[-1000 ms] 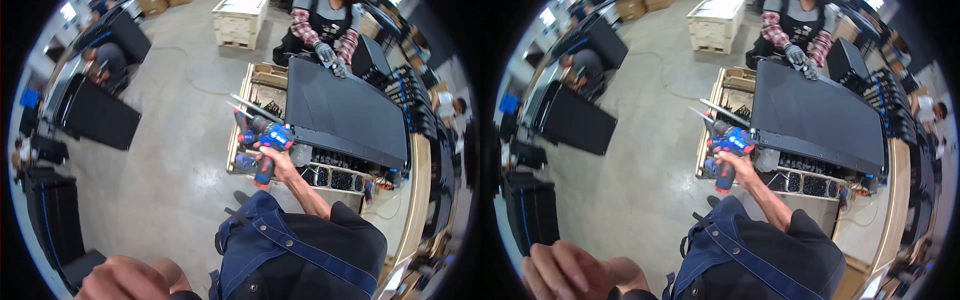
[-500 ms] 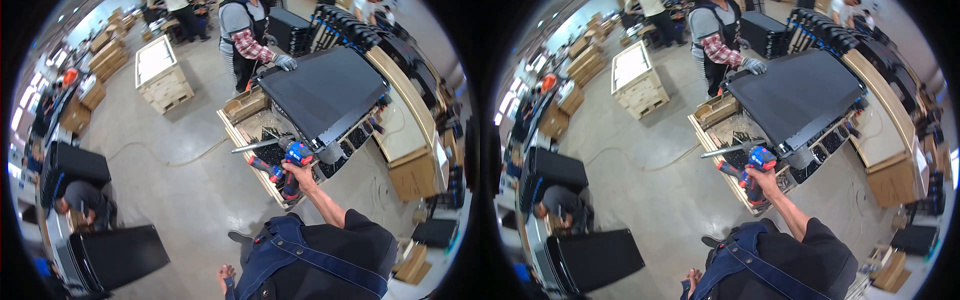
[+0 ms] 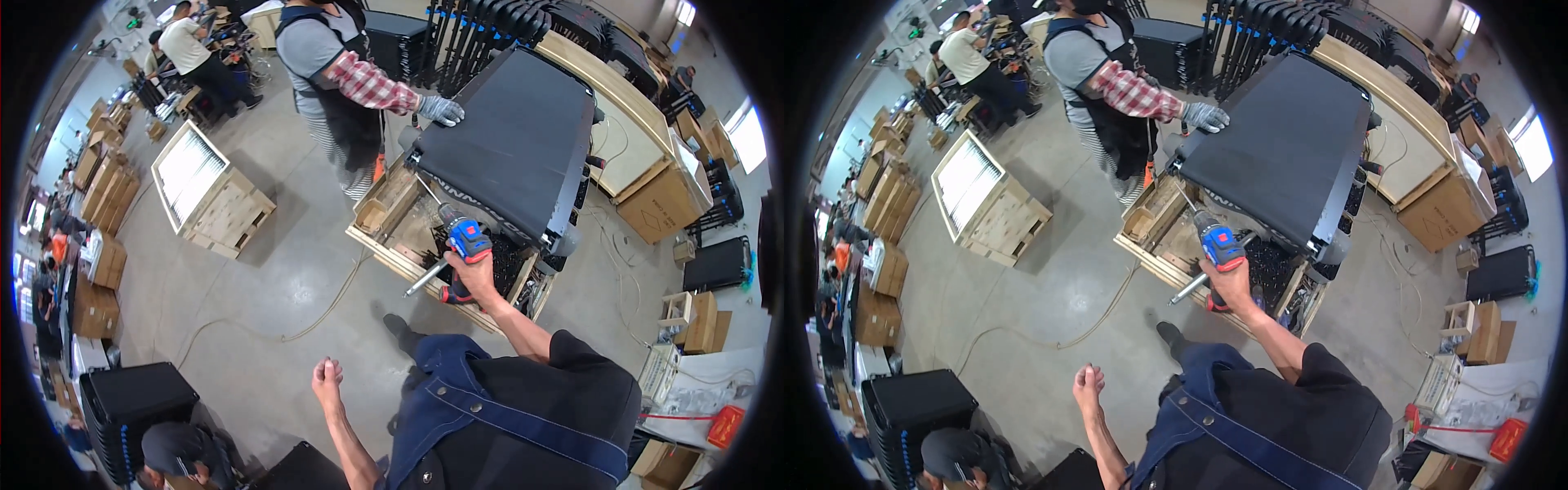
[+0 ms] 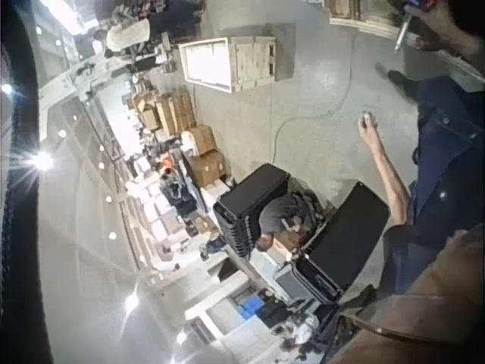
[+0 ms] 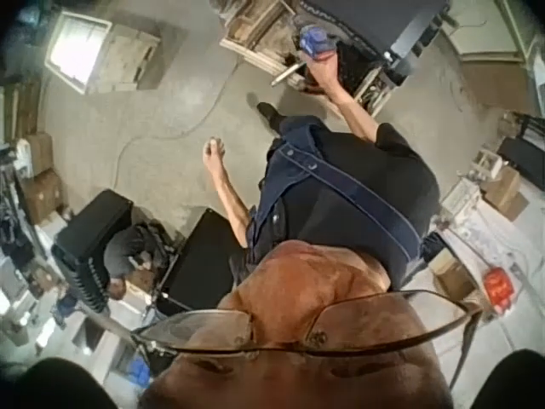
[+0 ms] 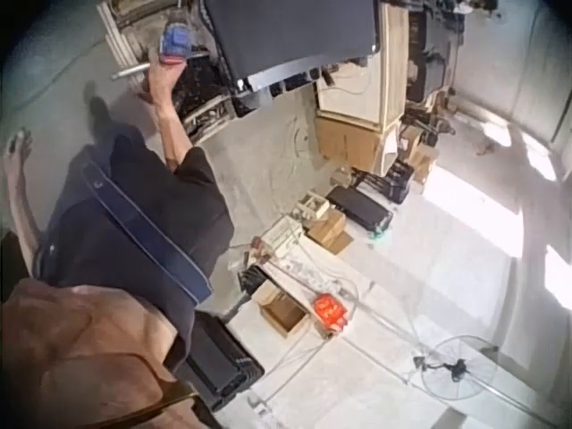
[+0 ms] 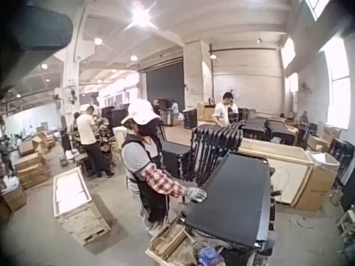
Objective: Assembling a treadmill by attaching side panels and internal components using power tools.
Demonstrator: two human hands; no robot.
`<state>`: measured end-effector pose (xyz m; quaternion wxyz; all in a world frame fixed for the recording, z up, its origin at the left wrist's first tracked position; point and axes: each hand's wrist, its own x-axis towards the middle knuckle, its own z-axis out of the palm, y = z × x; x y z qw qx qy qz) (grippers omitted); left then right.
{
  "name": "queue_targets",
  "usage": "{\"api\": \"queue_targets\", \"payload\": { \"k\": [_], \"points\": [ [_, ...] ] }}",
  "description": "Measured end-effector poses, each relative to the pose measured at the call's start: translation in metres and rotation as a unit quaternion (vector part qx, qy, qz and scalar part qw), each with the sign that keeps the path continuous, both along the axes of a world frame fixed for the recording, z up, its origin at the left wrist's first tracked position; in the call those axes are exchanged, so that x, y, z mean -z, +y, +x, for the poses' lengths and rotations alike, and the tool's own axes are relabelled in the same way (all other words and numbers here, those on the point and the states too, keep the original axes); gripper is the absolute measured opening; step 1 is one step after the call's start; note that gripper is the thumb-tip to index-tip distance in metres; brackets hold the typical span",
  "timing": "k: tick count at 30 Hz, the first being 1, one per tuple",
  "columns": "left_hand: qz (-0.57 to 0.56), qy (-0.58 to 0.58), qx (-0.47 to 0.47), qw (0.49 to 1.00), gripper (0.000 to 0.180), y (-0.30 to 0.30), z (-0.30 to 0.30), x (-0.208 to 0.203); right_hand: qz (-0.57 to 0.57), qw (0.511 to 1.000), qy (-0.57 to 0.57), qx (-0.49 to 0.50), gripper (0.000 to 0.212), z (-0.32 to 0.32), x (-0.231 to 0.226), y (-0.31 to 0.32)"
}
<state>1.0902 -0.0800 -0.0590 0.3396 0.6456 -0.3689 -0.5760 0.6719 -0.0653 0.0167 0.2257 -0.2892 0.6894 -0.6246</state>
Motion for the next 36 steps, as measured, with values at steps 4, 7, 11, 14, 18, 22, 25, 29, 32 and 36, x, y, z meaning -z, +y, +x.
{"api": "queue_targets", "payload": {
  "k": [4,7,11,14,18,22,25,29,32,36],
  "points": [
    [0.036,0.040,0.068,0.996,0.056,-0.101,-0.059,-0.031,-0.028,0.997,0.039,0.065,0.016,-0.002,0.009,-0.067],
    [0.037,0.061,0.184,0.980,0.053,-0.167,-0.112,-0.045,0.019,0.995,0.033,0.091,0.018,0.001,0.008,-0.095],
    [0.028,0.097,0.341,0.934,0.049,-0.237,-0.183,-0.061,0.083,0.987,0.042,0.128,0.021,0.012,0.009,-0.119],
    [0.037,0.132,0.439,0.888,0.046,-0.280,-0.231,-0.068,0.129,0.980,0.019,0.149,0.028,0.019,0.016,-0.131],
    [0.057,0.152,0.558,0.814,0.049,-0.323,-0.281,-0.070,0.147,0.964,0.085,0.203,0.049,0.040,0.030,-0.150],
    [0.123,0.169,0.646,0.734,0.062,-0.354,-0.313,-0.076,0.123,0.951,0.096,0.268,0.052,0.076,0.034,-0.177],
    [0.131,0.181,0.700,0.678,0.065,-0.373,-0.328,-0.085,0.187,0.929,0.066,0.313,0.055,0.091,0.030,-0.197],
    [0.133,0.182,0.720,0.657,0.058,-0.397,-0.339,-0.082,0.174,0.919,0.109,0.337,0.055,0.085,0.009,-0.236],
    [0.134,0.180,0.737,0.638,0.057,-0.411,-0.337,-0.077,0.179,0.918,0.122,0.331,0.055,0.101,0.003,-0.238],
    [0.163,0.156,0.790,0.570,0.059,-0.405,-0.348,-0.084,0.154,0.920,0.080,0.351,0.057,0.112,0.021,-0.215]
  ]
}}
